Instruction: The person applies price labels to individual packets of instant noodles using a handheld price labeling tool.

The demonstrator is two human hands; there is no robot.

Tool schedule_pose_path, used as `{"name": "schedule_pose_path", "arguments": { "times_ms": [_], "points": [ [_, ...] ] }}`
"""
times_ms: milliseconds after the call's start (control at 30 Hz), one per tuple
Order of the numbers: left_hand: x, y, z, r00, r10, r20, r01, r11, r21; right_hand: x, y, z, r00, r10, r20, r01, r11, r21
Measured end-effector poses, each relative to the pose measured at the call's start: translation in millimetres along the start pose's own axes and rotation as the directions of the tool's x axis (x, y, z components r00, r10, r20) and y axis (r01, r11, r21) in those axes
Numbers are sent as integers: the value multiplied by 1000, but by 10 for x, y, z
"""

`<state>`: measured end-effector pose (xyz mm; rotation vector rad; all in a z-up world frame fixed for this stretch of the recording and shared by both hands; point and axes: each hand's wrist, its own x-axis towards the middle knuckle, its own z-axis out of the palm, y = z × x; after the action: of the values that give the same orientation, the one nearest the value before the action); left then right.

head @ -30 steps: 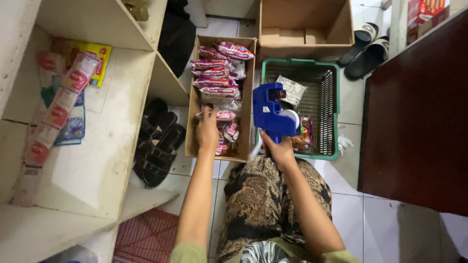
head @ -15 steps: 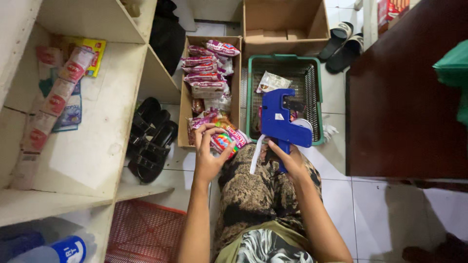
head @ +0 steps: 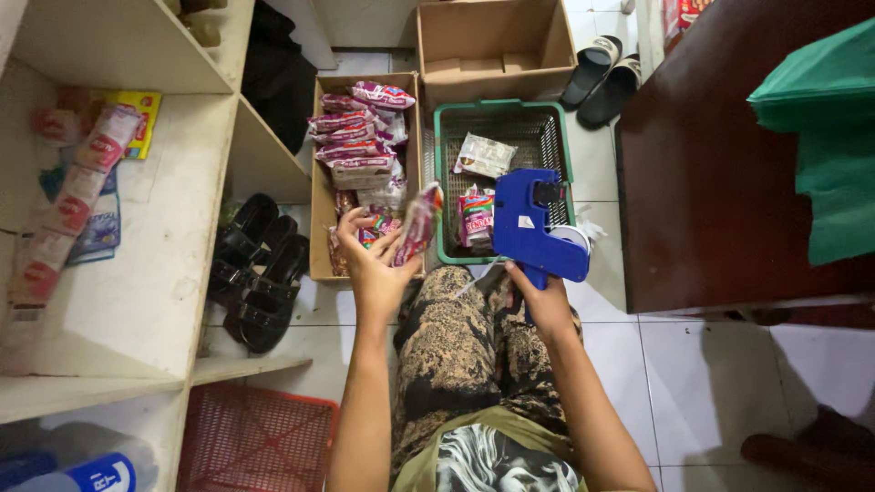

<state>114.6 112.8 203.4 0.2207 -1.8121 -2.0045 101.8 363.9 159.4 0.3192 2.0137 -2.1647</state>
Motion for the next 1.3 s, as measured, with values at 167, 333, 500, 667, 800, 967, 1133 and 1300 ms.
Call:
{"name": "schedule_pose_path", "arguments": {
  "times_ms": [167, 333, 500, 667, 800, 967, 1133, 1300],
  "points": [
    [78, -199, -7, 991, -135, 8, 130, 967, 219, 61, 86, -95, 999, -4, 44, -1, 995, 95],
    [130, -439, -17, 992, -110, 67, 107, 993, 45, 30, 26, -209, 989, 126, 80, -139, 971, 192],
    [119, -337, 64, 992, -39, 122, 5, 964, 267, -8, 35, -419, 947, 66, 315, -181, 919, 350],
    [142, -430, 170, 1000, -21, 4, 20, 997, 76, -63, 77, -506, 908, 82, 411, -270, 864, 425],
    [204, -514, 190, 989, -138, -61, 128, 982, -138, -125, 1, -466, 904, 62, 424, -257, 870, 421],
    [251, -477, 161, 966, -219, -140, 215, 976, -42, -307, -222, -292, 956, 57, 288, -155, 931, 331],
    [267, -445, 168, 971, -144, -192, 184, 961, 206, -418, -312, -164, 983, -70, 167, 65, 997, 33],
    [253, -298, 249, 966, -113, -234, 150, 978, 146, -594, -423, -83, 937, -336, 92, 345, 856, -385]
  ]
}}
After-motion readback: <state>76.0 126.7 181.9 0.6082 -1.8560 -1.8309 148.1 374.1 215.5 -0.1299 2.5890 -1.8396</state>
